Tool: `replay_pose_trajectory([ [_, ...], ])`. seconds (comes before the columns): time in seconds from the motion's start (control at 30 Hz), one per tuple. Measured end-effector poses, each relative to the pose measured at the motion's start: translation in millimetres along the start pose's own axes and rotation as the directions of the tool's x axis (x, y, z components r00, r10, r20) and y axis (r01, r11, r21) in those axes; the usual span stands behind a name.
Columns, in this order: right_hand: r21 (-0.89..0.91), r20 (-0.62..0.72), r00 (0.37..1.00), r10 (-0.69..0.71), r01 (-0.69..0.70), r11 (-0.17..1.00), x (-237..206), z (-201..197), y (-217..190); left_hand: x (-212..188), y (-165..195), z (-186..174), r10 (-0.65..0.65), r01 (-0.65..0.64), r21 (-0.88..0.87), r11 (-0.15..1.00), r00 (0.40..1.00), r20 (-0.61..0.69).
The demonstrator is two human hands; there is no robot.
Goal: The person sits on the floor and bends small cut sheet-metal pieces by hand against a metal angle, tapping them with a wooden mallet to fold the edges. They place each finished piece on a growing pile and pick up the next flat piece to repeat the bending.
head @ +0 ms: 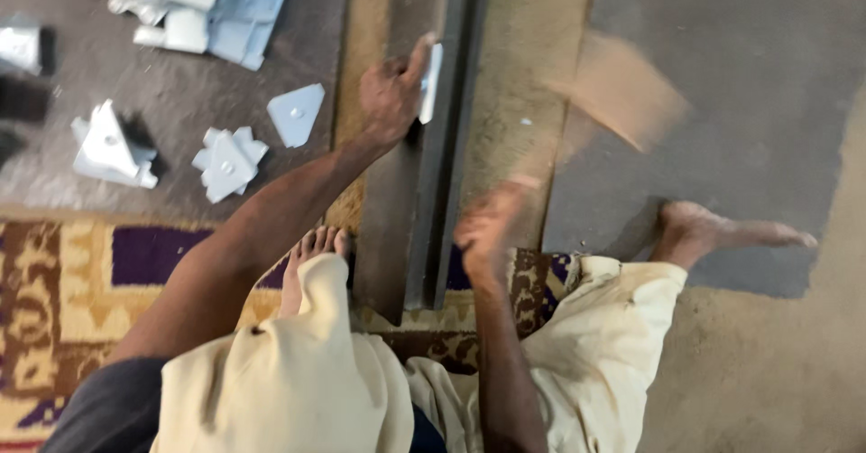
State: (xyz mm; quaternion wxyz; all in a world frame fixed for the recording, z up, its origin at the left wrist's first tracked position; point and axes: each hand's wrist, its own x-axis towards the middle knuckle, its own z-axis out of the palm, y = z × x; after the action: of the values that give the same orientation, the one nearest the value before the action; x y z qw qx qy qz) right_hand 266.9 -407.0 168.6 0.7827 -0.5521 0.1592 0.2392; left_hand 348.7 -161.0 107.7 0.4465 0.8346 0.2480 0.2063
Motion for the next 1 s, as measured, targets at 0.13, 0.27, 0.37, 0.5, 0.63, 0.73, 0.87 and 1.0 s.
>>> replay_pose_trajectory([
  [0.13,-0.419,-0.034,0.995,0.092,-0.098,0.902,-4,8,9,14,18,-3,-0.301,0.307,-0.047,0.951,0.949,0.097],
  [0.27,-0.406,0.003,0.996,0.087,-0.078,0.910,-44,1,22,13,11,-17,-0.299,0.314,-0.187,0.931,0.949,0.106],
  [0.37,-0.368,-0.073,0.994,0.085,-0.106,0.924,-71,-19,20,3,1,-6,-0.330,0.347,-0.141,0.927,0.935,0.128],
  [0.5,-0.094,-0.251,0.968,-0.004,-0.020,0.995,-81,-40,-32,2,4,18,-0.324,0.323,-0.017,0.946,0.946,-0.018],
  [0.63,0.269,-0.243,0.901,-0.360,0.419,0.867,-85,-25,-37,2,9,23,-0.302,0.323,0.122,0.938,0.939,-0.163],
  [0.73,-0.008,-0.042,0.988,-0.148,0.148,0.989,-80,-2,0,7,19,14,-0.297,0.324,0.146,0.935,0.938,-0.179],
  [0.87,-0.006,-0.140,0.965,0.223,-0.226,0.974,-51,-18,4,18,32,-3,-0.297,0.324,0.144,0.935,0.938,-0.182],
  [1.0,0.412,-0.304,0.948,-0.094,0.219,0.884,-34,-33,1,6,25,-12,-0.373,0.381,0.169,0.909,0.924,-0.081],
])
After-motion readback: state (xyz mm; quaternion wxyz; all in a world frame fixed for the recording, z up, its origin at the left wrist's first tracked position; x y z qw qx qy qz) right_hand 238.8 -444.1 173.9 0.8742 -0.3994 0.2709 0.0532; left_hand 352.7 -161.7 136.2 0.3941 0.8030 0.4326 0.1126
